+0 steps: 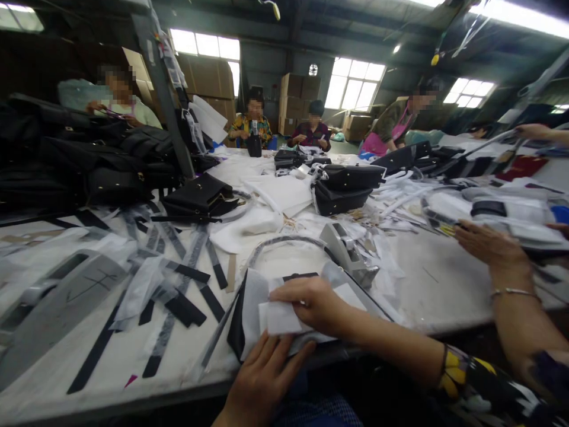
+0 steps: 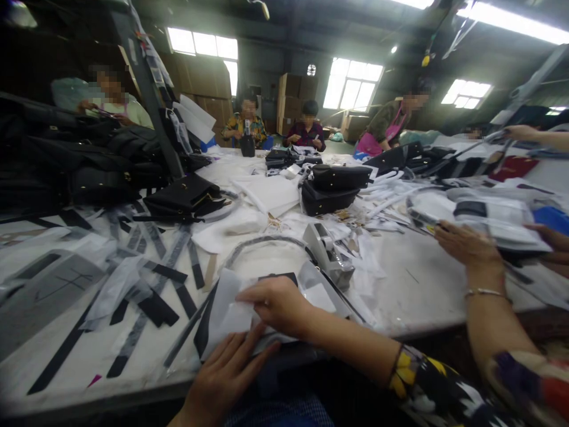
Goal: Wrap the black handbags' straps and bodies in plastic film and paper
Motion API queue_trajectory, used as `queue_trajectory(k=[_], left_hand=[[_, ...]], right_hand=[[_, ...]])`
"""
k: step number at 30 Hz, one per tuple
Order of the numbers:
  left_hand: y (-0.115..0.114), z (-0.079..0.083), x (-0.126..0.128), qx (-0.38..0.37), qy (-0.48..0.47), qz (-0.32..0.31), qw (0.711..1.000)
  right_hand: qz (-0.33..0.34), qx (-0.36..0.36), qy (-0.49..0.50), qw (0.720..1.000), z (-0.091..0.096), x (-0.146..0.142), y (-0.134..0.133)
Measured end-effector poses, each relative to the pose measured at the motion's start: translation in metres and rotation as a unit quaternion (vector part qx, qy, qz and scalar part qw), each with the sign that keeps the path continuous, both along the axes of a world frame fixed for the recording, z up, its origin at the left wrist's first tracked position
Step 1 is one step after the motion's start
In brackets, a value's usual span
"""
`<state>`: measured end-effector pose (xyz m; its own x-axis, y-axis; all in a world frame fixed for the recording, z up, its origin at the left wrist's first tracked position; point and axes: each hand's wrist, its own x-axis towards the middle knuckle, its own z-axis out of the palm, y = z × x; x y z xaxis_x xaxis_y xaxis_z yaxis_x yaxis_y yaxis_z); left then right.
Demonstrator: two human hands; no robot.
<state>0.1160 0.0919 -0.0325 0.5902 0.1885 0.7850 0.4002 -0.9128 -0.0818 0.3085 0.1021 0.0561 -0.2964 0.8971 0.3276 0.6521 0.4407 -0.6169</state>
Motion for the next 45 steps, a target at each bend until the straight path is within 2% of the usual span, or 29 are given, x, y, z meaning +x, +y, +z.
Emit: queue_trajectory(k=[2,3,5,8,10,12,14,16,18,22,26,29,31,34,37,39,42,45], left_hand=[[0.001,0.000,0.000,0.003,-0.006,-0.007,1.000],[0.002,0.001,0.000,-0.002,-0.003,-0.016,1.000],[0.002,0.002,-0.001,-0.020,0.002,-0.034,0.999],[0.000,0.000,-0.002,-0.051,0.022,-0.031,0.998],[-0.001,-0.001,-0.003,-0.056,0.048,-0.022,0.997],[-0.001,-0.002,-0.003,-0.053,0.051,-0.015,0.997],[0.000,-0.001,-0.003,-0.046,0.029,-0.024,0.998],[0.001,0.001,-0.003,-0.050,0.010,-0.047,0.998],[0.002,0.002,-0.003,-0.056,-0.003,-0.062,0.996],[0.001,0.003,-0.002,-0.052,-0.010,-0.049,0.997],[0.000,0.005,-0.003,-0.032,0.016,-0.041,0.999],[-0.001,0.007,-0.005,-0.040,0.048,-0.015,0.998],[-0.002,0.008,-0.005,-0.050,0.062,-0.007,0.997],[0.000,0.010,-0.005,-0.042,0.071,-0.017,0.996],[0.002,0.011,-0.003,-0.038,0.070,-0.019,0.997],[0.002,0.010,-0.002,-0.036,0.061,-0.016,0.997],[0.003,0.007,0.000,-0.027,0.043,-0.013,0.999],[0.007,0.007,-0.001,-0.025,0.046,-0.019,0.998]], right_hand=[[0.039,0.019,-0.028,0.999,-0.007,0.001,-0.021],[0.053,0.005,-0.033,0.998,-0.007,0.003,-0.028],[0.079,-0.074,-0.005,0.994,-0.003,0.010,-0.035],[0.126,-0.222,0.136,0.957,0.006,0.025,-0.029],[0.104,-0.255,0.229,0.934,0.008,0.029,-0.020],[0.032,-0.229,0.230,0.945,0.007,0.026,-0.014],[-0.018,-0.178,0.123,0.976,0.005,0.017,-0.013],[-0.028,-0.132,-0.002,0.991,0.004,0.007,-0.017],[-0.034,-0.098,-0.066,0.992,0.003,-0.001,-0.024],[-0.034,-0.069,-0.070,0.995,-0.002,-0.005,-0.031],[-0.052,-0.072,-0.083,0.993,-0.005,-0.004,-0.029],[-0.087,-0.082,-0.110,0.987,0.001,-0.004,-0.022],[-0.096,-0.046,-0.130,0.986,0.007,-0.003,-0.012],[-0.091,0.047,-0.202,0.974,0.017,0.002,0.012],[-0.077,0.103,-0.274,0.953,0.024,0.011,0.035],[-0.062,0.135,-0.288,0.946,0.025,0.014,0.040],[-0.023,0.201,-0.277,0.940,0.022,0.010,0.029],[0.031,0.243,-0.235,0.940,0.010,0.001,0.004]])
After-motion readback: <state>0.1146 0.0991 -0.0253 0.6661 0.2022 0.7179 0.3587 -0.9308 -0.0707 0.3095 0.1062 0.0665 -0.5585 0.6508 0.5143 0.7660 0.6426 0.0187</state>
